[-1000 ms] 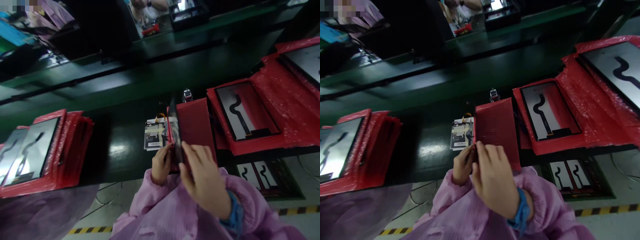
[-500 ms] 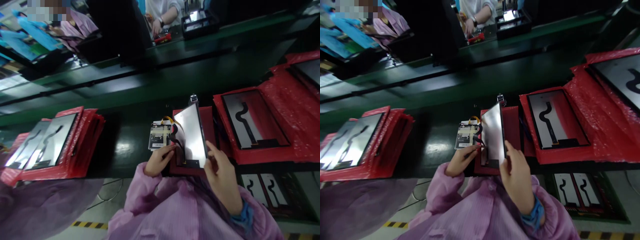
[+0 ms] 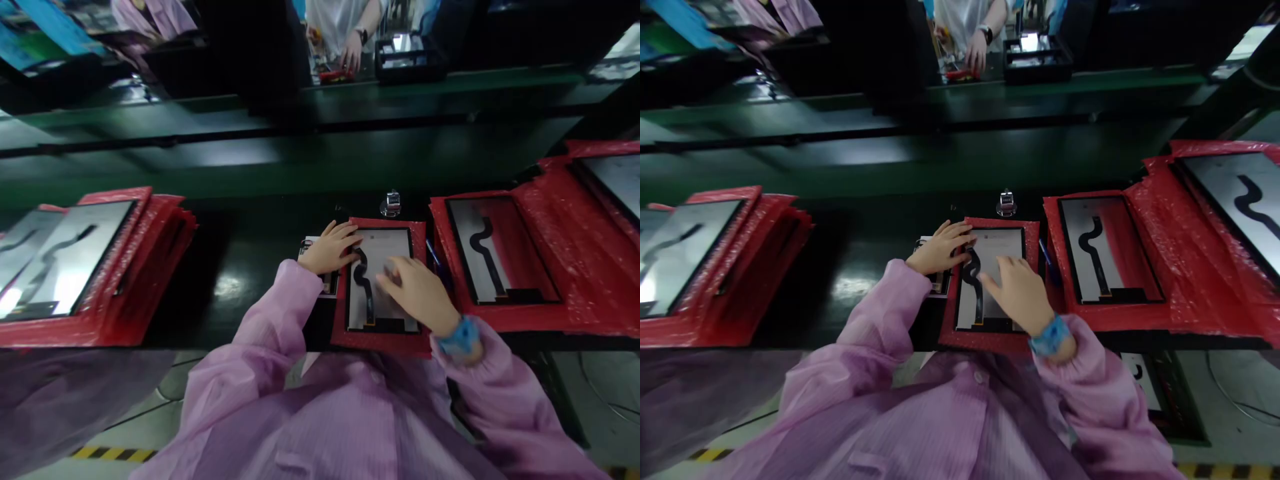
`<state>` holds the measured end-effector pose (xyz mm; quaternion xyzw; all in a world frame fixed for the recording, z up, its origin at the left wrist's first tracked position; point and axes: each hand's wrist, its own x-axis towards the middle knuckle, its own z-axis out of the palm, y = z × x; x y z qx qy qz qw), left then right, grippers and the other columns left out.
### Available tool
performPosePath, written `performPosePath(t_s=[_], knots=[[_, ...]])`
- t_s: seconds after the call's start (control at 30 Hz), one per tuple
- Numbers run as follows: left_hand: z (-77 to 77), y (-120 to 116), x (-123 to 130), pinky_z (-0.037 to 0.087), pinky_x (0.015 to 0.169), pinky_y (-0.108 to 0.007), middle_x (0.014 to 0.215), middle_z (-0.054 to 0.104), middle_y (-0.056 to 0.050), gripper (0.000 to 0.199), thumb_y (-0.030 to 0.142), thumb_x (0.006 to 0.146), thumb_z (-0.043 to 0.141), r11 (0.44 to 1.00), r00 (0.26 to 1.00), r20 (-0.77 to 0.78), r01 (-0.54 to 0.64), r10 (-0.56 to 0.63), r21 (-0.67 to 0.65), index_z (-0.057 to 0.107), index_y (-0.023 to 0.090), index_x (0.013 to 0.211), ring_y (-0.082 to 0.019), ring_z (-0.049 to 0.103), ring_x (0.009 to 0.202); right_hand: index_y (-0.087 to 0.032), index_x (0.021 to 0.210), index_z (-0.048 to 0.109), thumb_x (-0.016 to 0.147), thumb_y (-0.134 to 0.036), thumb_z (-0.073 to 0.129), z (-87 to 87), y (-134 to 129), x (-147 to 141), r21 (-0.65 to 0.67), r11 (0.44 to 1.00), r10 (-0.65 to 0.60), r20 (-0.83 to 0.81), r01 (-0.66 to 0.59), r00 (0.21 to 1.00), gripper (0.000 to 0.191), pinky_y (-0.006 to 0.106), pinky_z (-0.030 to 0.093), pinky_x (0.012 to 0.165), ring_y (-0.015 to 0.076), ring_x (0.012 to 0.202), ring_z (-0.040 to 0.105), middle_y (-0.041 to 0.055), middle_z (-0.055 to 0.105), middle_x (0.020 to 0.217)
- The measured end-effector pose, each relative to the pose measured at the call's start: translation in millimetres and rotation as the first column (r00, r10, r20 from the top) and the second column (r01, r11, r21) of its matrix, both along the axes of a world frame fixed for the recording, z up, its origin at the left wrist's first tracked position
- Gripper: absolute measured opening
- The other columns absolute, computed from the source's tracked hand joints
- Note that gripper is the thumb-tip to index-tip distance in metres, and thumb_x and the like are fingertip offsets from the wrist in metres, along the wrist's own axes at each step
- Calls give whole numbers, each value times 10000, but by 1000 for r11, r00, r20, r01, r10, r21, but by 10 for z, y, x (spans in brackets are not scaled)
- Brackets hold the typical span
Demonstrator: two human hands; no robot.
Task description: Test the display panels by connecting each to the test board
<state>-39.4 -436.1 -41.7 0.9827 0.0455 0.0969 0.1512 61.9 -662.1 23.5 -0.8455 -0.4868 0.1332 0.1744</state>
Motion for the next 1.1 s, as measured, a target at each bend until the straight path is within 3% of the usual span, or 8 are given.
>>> performPosePath(t_s=[0.17,0.37,0.57,0.7,0.83,0.9,1.0,1.1], knots=[[14,5,-29,316,1160,-532,1246,660,-101,231,216,944,535,999,995,87,-40,39,6,662,198,1136,-232,582,1233,-133,1070,619,785,-374,744,-260,754,234,39,994,112,-410,-105,905,394,287,411,636,150,671,537,-20,585,736],[119,22,-124,264,1191,-512,1182,687,-96,313,232,851,575,1000,987,159,-19,18,7,659,178,1148,-248,591,1210,-136,1173,593,788,-257,725,-350,805,97,128,991,100,-465,-44,879,425,258,370,592,124,603,489,-71,513,648],[277,45,-274,267,1193,-525,1111,676,-77,388,311,807,614,1000,986,166,-19,20,-9,660,200,1176,-244,607,1131,-197,1236,629,856,-224,677,-249,707,-123,225,970,94,-16,-88,995,384,318,408,683,232,847,583,26,641,756],[333,21,-298,303,1179,-507,1102,664,-63,198,290,897,576,998,969,242,-52,44,24,694,218,1038,-225,586,1151,-193,1273,617,973,-237,507,-273,664,-224,173,970,123,265,-173,956,322,349,412,719,262,941,580,83,691,835],[367,-11,-324,310,1173,-489,1023,695,-26,138,259,929,559,998,960,280,-39,24,45,684,224,882,-194,617,1078,-154,1234,622,992,-193,432,-281,640,-249,153,961,161,364,-229,917,310,380,403,791,265,940,567,96,704,869],[378,-23,-338,335,1154,-470,958,711,-12,156,222,926,546,997,964,266,-41,23,63,675,219,840,-180,636,1011,-146,1161,643,971,-244,497,-282,653,-241,191,957,155,303,-219,940,259,395,399,818,278,958,559,105,701,907],[383,-34,-355,391,1101,-432,905,719,-18,175,165,905,515,995,966,258,-43,19,87,675,199,842,-176,646,951,-158,917,647,922,-357,582,-297,692,-221,276,946,178,4,-172,984,210,377,402,819,256,905,560,91,673,880],[386,-27,-376,423,1052,-420,879,711,-36,177,175,884,499,998,971,239,-21,4,67,671,183,843,-185,647,911,-195,743,548,934,-383,503,-318,725,-201,311,946,206,-372,-87,905,272,329,392,723,194,763,524,26,577,738]])
